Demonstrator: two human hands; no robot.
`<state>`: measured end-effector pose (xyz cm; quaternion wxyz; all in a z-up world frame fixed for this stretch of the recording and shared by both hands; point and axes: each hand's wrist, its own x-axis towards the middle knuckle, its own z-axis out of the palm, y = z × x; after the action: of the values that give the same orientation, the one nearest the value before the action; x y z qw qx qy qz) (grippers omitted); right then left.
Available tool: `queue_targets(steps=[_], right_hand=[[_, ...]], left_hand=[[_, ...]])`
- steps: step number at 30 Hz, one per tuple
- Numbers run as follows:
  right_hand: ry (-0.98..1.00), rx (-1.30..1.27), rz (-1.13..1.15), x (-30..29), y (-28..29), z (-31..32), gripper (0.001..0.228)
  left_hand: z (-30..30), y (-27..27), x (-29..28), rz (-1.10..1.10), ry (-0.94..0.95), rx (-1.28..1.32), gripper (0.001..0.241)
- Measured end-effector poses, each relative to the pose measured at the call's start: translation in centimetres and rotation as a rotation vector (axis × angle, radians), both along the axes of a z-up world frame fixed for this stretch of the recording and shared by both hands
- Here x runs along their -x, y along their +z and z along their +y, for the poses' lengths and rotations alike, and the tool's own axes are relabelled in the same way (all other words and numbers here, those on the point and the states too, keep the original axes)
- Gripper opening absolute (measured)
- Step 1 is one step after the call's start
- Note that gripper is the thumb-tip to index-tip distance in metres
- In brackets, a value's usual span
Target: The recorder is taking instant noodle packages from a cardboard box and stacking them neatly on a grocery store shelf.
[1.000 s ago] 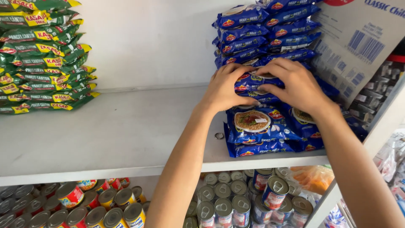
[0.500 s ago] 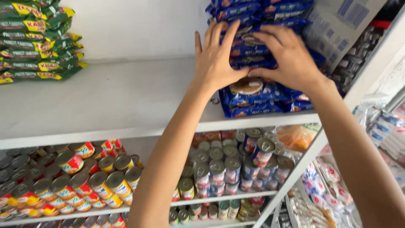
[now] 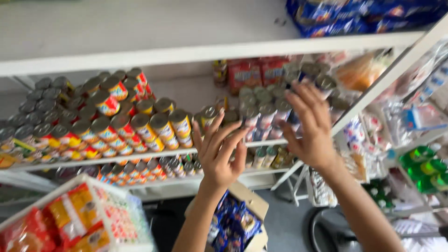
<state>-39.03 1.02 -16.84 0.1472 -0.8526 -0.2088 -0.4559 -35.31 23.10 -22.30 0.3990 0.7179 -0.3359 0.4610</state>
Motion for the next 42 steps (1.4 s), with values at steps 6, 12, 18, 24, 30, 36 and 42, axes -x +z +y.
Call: queue_targets(steps=[6, 12, 18, 24, 30, 36, 42], right_hand=[[0.038, -0.203, 0.265, 1.6, -14.3, 8.3, 0.065], [0.059, -0.344, 0.507, 4.6, -25.0, 13.4, 0.069], [0.024, -0.417, 0.741, 6.8, -36.5, 14.9, 0.067], [-0.036, -0.455, 1.012, 8.0, -49.0, 14.5, 0.069], [-0.104, -0.524, 1.309, 10.0, -60.0, 13.4, 0.067], [-0.110, -0.601, 1.462, 10.4, -69.9, 12.6, 0.057], [-0.094, -0.748, 1.486, 8.5, -76.1, 15.0, 0.053]], left_hand=[[6.2, -13.9, 4.4, 0.261, 0.138, 0.030, 0.025], [9.8, -24.9, 7.8, 0.483, 0.259, -0.032, 0.034], [12.3, -35.3, 11.5, 0.701, 0.297, -0.078, 0.037], [12.7, -46.7, 14.2, 0.995, 0.278, -0.121, 0.047], [11.8, -57.3, 16.7, 1.391, 0.213, -0.240, 0.064], [12.0, -65.7, 14.0, 1.393, 0.284, -0.423, 0.079], [13.7, -69.7, 7.1, 1.384, 0.372, -0.439, 0.097]])
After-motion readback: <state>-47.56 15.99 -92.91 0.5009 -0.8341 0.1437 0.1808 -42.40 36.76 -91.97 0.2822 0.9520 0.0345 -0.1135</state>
